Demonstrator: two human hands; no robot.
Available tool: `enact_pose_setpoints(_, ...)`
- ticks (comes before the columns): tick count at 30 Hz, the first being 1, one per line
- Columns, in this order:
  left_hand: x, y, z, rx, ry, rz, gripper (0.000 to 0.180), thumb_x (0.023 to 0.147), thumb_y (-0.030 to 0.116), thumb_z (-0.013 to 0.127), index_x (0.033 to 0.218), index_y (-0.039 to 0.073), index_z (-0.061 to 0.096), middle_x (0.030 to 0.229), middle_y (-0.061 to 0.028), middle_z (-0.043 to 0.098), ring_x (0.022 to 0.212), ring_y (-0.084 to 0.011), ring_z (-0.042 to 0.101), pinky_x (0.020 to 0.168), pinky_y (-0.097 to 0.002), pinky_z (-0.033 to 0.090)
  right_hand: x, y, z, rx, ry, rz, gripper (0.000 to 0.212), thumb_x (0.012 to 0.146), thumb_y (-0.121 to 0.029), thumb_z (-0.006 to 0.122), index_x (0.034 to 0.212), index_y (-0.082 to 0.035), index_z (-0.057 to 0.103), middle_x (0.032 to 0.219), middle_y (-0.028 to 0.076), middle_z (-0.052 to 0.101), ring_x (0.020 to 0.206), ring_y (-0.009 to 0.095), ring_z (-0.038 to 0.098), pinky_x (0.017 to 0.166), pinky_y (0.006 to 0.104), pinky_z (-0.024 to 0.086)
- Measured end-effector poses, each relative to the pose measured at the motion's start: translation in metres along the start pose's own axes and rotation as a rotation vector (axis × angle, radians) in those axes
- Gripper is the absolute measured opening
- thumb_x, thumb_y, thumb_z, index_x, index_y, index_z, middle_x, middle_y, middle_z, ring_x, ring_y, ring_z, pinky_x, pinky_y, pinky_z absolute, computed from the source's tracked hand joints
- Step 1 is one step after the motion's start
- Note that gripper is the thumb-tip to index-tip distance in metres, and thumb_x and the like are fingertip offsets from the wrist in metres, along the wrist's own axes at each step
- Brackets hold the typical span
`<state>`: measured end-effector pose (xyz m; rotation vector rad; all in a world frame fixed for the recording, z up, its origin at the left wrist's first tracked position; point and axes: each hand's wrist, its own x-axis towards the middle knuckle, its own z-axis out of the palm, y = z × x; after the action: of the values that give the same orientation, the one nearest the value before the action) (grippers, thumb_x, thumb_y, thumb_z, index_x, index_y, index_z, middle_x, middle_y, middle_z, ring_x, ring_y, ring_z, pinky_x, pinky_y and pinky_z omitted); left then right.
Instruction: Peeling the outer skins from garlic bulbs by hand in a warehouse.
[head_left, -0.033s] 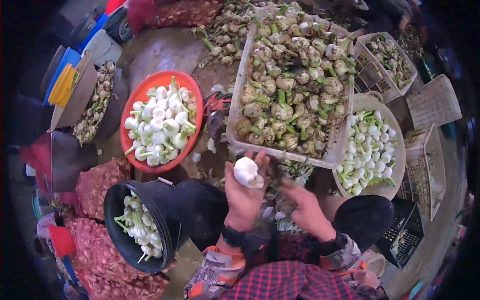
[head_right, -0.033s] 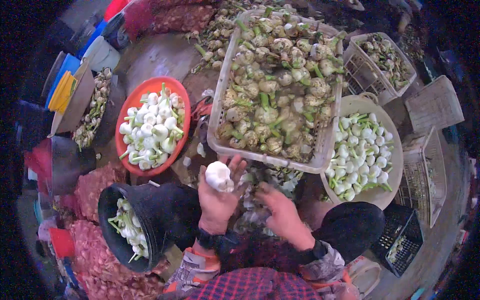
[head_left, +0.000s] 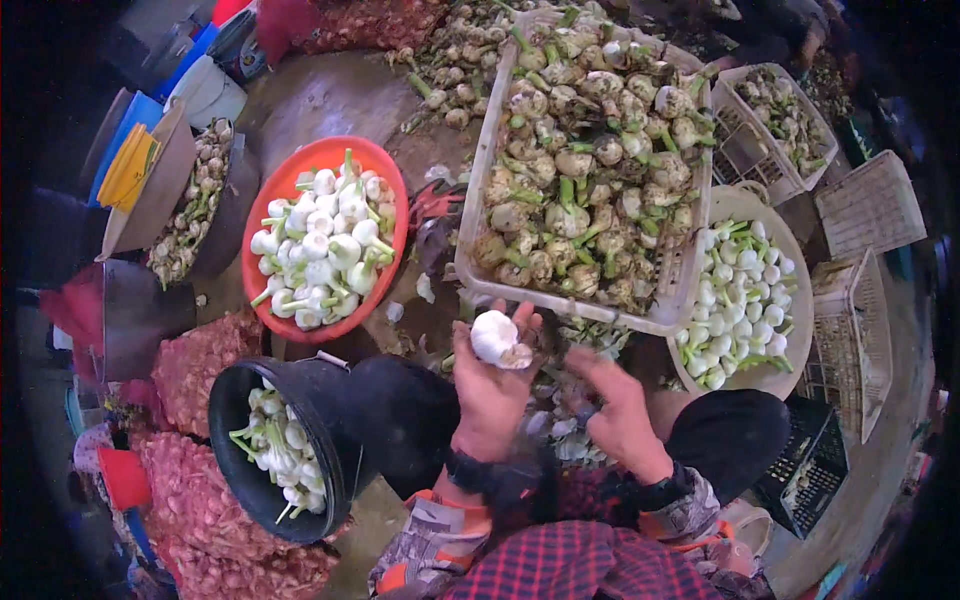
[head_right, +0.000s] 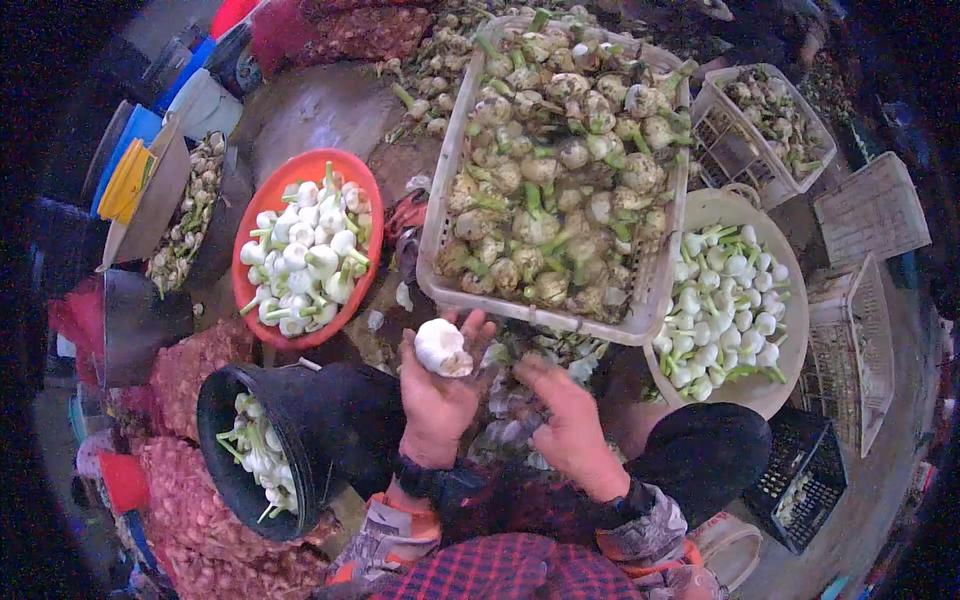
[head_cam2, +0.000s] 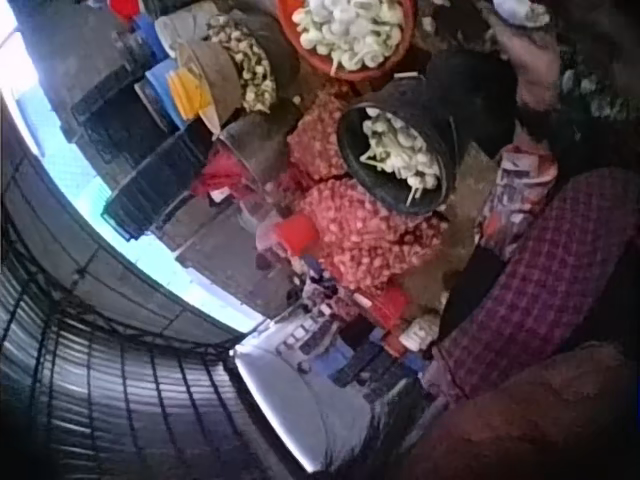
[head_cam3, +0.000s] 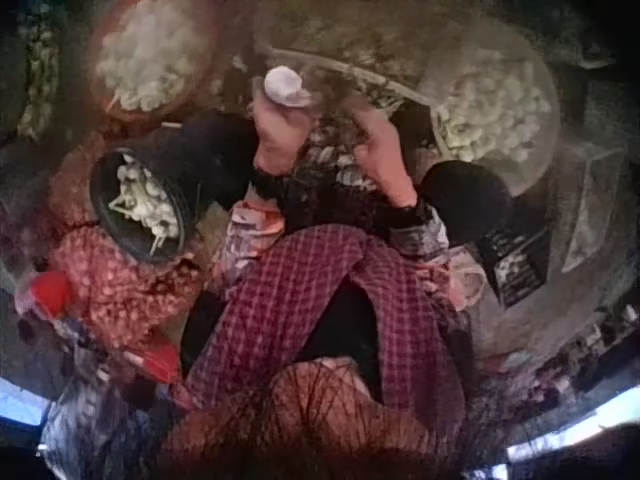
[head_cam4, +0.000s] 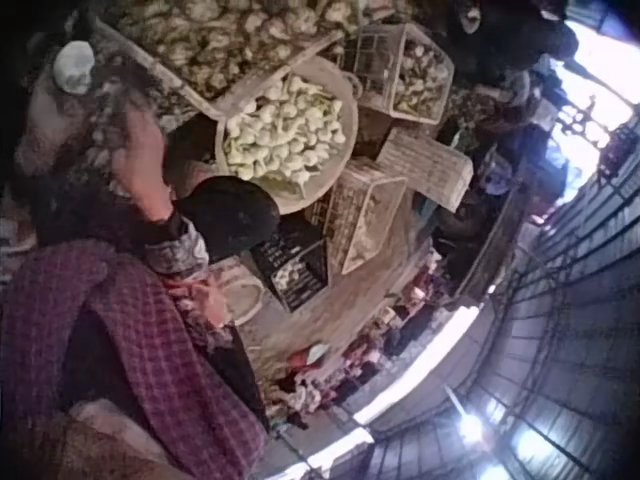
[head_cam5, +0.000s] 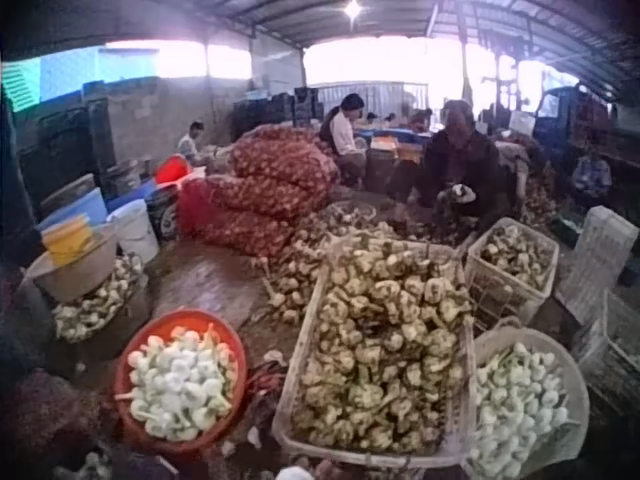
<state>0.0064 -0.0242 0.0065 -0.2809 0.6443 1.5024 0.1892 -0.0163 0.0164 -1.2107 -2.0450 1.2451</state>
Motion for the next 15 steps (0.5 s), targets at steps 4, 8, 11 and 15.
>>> enact_pose_setpoints(4, -0.004, -0.010, -0.005, 0.014, 0.022, -0.046, 0.056, 0.101, 0.055, 0.031, 0.131, 0.011, 0.052, 0.135, -0.0179, 0.056, 0.119, -0.0326, 0.056, 0.100, -0.0487, 0.046, 0.035, -0.030, 0.006, -0.089, 0.186, -0.337, 0.045, 0.069, 0.002, 0.068, 0.113, -0.005, 0.063, 0.109, 0.015, 0.063, 0.101, 0.037, 0.063, 0.084, 0.0419, 0.053)
enact_pose_setpoints(8, -0.005, -0.014, -0.003, 0.021, 0.024, -0.087, 0.053, 0.102, 0.050, 0.034, 0.125, 0.008, 0.055, 0.127, -0.0167, 0.062, 0.113, -0.0300, 0.060, 0.095, -0.0445, 0.049, 0.044, -0.028, 0.005, 0.080, 0.318, -0.176, 0.030, 0.070, 0.004, 0.065, 0.098, -0.005, 0.064, 0.092, 0.011, 0.065, 0.087, 0.029, 0.066, 0.076, 0.0355, 0.053)
enact_pose_setpoints(11, -0.013, -0.004, -0.002, -0.012, -0.044, -0.091, 0.049, 0.102, 0.046, 0.036, 0.121, 0.007, 0.060, 0.125, -0.0148, 0.063, 0.112, -0.0284, 0.061, 0.097, -0.0456, 0.048, 0.058, -0.015, -0.013, 0.454, 0.464, 0.178, 0.022, 0.075, 0.007, 0.060, 0.094, -0.004, 0.064, 0.088, 0.009, 0.068, 0.082, 0.018, 0.064, 0.076, 0.0324, 0.052)
enact_pose_setpoints(15, -0.004, 0.010, -0.007, 0.002, 0.037, 0.025, 0.039, 0.102, 0.038, 0.043, 0.117, 0.007, 0.062, 0.116, -0.0117, 0.067, 0.096, -0.0283, 0.067, 0.087, -0.0437, 0.052, 0.069, 0.021, -0.009, 0.114, -0.034, -0.110, 0.029, 0.076, 0.001, 0.060, 0.104, -0.002, 0.067, 0.097, 0.016, 0.069, 0.093, 0.031, 0.065, 0.085, 0.0376, 0.051)
